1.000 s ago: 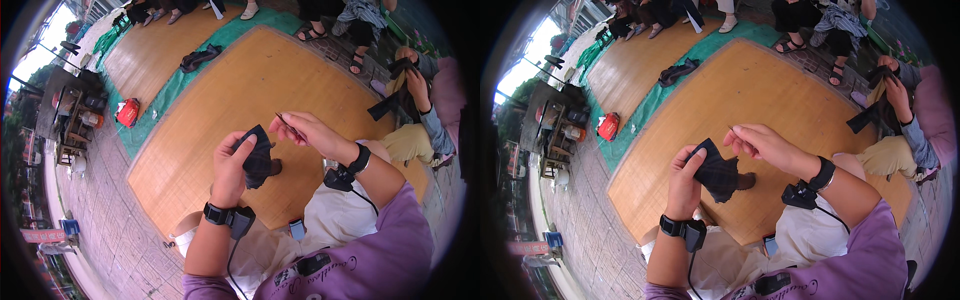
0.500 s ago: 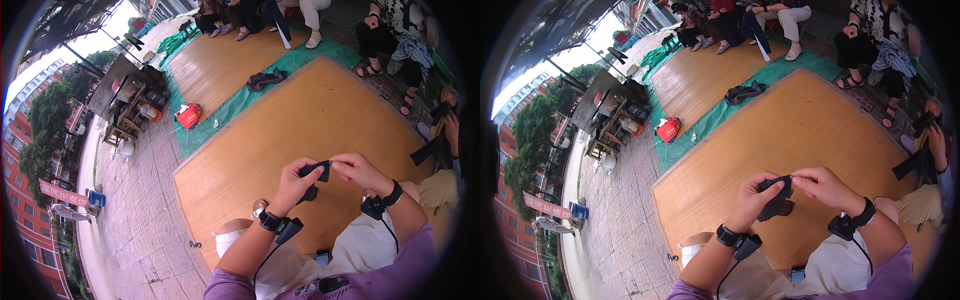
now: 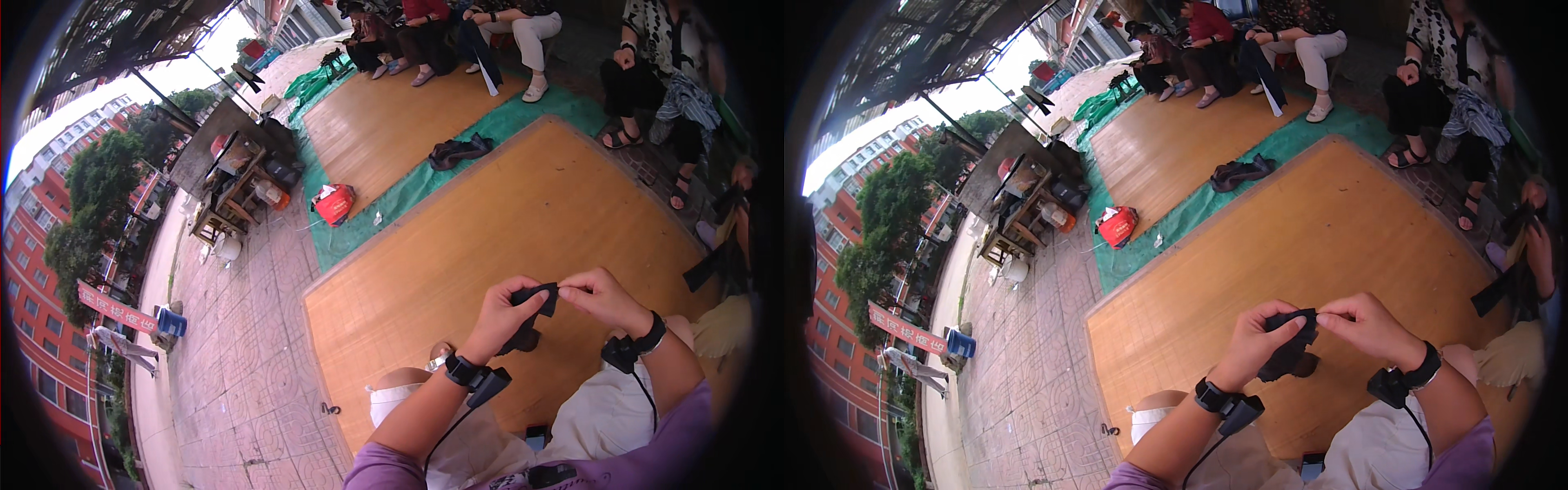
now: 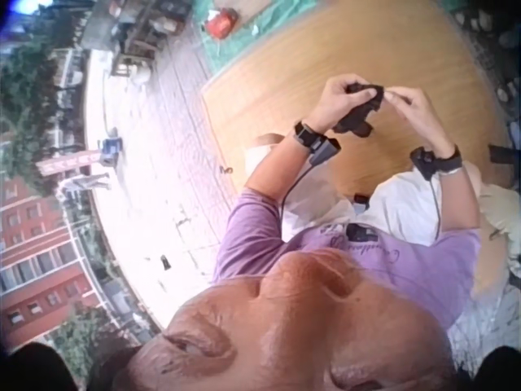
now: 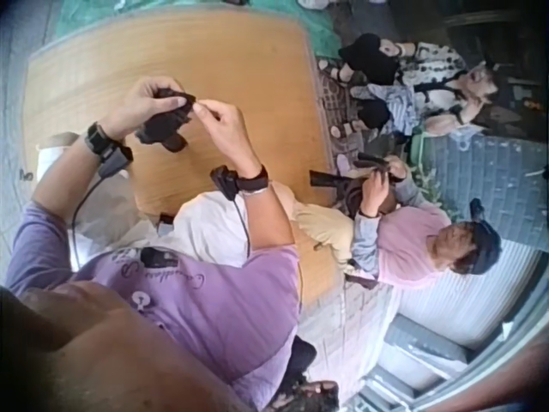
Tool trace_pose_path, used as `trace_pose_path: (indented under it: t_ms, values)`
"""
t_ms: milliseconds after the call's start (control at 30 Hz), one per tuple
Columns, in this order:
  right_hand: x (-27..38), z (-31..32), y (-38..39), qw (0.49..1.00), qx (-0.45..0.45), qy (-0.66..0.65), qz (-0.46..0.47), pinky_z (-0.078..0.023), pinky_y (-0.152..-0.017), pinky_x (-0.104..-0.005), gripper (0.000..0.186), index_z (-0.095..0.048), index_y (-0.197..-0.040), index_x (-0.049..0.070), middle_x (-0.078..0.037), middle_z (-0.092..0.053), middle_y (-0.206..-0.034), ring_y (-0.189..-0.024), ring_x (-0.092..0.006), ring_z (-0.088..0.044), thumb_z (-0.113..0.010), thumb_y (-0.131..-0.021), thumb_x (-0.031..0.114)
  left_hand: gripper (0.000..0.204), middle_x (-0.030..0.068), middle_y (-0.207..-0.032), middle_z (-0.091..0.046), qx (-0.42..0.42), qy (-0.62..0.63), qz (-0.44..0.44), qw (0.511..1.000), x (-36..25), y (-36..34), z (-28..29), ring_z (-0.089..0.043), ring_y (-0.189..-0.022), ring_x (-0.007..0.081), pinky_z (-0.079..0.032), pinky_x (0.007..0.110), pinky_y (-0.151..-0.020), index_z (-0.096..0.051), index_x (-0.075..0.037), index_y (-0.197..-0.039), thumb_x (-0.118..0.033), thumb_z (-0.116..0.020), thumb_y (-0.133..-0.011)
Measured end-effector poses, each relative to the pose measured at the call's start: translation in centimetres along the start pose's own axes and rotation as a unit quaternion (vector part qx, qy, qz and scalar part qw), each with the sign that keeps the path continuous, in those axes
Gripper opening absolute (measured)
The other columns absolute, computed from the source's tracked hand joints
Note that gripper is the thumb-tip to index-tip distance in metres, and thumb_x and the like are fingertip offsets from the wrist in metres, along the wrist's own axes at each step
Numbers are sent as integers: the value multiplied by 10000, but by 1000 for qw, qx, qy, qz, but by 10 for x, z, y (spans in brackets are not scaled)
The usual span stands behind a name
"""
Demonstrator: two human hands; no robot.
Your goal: The person is using small snips to trim excess material or threads from a black leather or thick fabric component.
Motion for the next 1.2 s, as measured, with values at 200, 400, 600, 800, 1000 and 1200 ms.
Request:
trace_pose_path:
  t_ms: [200,400,600,800,1000,1200]
  values:
    - [0,1,1,1000,-3,16,0,-326,-523,-251,247,-657,-872,-49,56,-441,-632,-603,-40,-385,-621,-947,183,126,-24,-782,-657,-23,16,-17,999,-3,0,1,-536,-659,20,-421,191,-568,-670,-12,-972,-127,-677,-921]
    - [0,1,4,1000,-6,3,1,-339,-549,-237,243,-674,-895,-48,51,-472,-656,-625,-37,-405,-623,-953,183,130,-19,-801,-662,-10,30,-23,999,3,-1,-3,-554,-686,25,-434,190,-595,-671,-12,-983,-129,-672,-927]
    - [3,2,2,999,-20,-22,25,-369,-572,-245,267,-689,-1005,-44,37,-544,-691,-647,-43,-445,-613,-967,209,119,5,-841,-687,-54,51,7,997,8,3,8,-603,-727,49,-472,203,-632,-674,-12,-986,-119,-663,-935]
    - [-8,12,-2,996,-32,34,73,-386,-577,-253,289,-687,-1031,-33,13,-582,-692,-639,-59,-457,-614,-962,238,113,62,-908,-718,-57,31,-5,998,-16,3,4,-667,-788,99,-524,220,-682,-667,6,-992,-91,-653,-935]
    - [-6,12,-1,995,-27,54,82,-373,-554,-268,288,-692,-1009,-31,-11,-542,-636,-597,-78,-443,-622,-947,241,78,6,-863,-691,-68,16,0,998,-12,3,4,-624,-766,65,-483,210,-711,-676,-11,-969,-68,-665,-916]
    - [-1,7,2,995,-2,69,73,-402,-568,-276,288,-694,-1002,-28,-48,-589,-652,-596,-90,-479,-623,-941,244,82,10,-863,-690,-46,-10,2,999,-10,5,-4,-627,-767,68,-491,213,-706,-674,-5,-971,-55,-673,-906]
Point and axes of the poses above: each hand's wrist, its own y-axis away from the middle knuckle, its own z-axis out of the back of the hand, x = y × z, the point moved 10 cm from there along -y, towards the middle knuckle
